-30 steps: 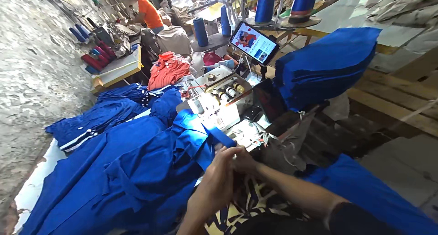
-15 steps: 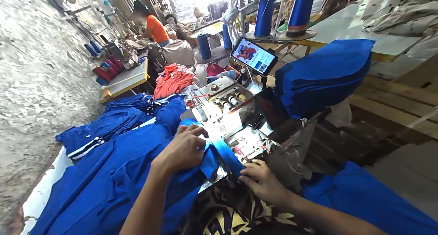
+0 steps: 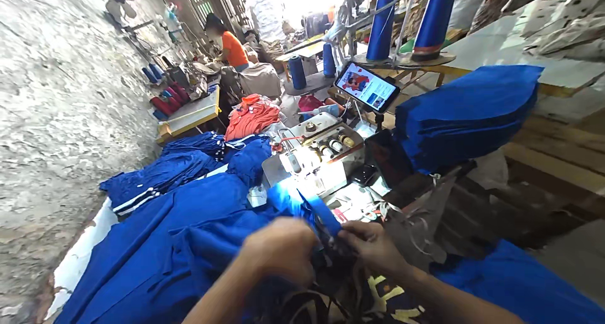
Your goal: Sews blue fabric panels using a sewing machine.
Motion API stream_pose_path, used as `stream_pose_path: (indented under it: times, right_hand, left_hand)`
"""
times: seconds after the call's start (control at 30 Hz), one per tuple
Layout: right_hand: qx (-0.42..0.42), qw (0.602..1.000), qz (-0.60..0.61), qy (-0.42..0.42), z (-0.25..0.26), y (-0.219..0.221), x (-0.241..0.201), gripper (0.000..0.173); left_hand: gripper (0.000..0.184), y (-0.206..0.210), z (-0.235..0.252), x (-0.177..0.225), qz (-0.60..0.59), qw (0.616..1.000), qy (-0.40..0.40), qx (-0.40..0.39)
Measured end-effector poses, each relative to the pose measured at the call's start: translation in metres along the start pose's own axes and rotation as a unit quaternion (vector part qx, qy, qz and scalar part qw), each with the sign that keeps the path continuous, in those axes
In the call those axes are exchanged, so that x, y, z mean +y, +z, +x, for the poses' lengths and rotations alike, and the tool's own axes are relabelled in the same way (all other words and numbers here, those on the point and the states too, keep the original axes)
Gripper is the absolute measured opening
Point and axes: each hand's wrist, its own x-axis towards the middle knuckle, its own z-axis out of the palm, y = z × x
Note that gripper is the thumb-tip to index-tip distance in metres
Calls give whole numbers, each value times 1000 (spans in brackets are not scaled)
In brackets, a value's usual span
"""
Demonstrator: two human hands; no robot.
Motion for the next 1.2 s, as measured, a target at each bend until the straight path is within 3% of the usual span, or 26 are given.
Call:
stream_pose_path:
  times: [0.07,0.13,0.2,0.27,0.33,0.4,0.47,0.6,0.77,1.0,1.2]
  right_hand:
    - [6,999,21,-42,12,11,3,18]
    - [-47,997,-51,-23,18,13,11,23]
    - [-95,972,-213,-36,16,8,18,23]
    - [-113,925,-360,-51,10,0,19,21]
    - [-128,890,-437,-31,2,-4,8,20]
    - [-165,896,-411,9,0,-4,-14,20]
    - [-165,911,-379,19,-4,-6,-17,18]
    - [-145,905,-400,18,-8,-14,-6,24]
    - [-105,916,-387,-12,-18,-10,-3,25]
    - [-35,927,-366,-80,-25,0,0,21]
    - [-40,923,-366,-111,-25,5,-5,21]
  left_hand:
    - [31,11,13,42,23,988,-50,-143]
    - [37,20,24,46,33,980,-87,-173]
    - [36,19,23,24,22,985,-117,-124]
    - [32,21,23,-3,51,988,-144,-19]
    - [28,33,27,-15,85,989,-103,65]
    - [20,43,33,-14,76,990,26,119]
    - [20,41,38,-15,62,989,80,107]
    - [30,28,39,-54,76,992,56,87]
    - [16,39,38,-73,-1,965,170,197]
    - [11,50,50,-73,-41,946,196,254]
    - [20,45,52,-64,-12,960,160,231]
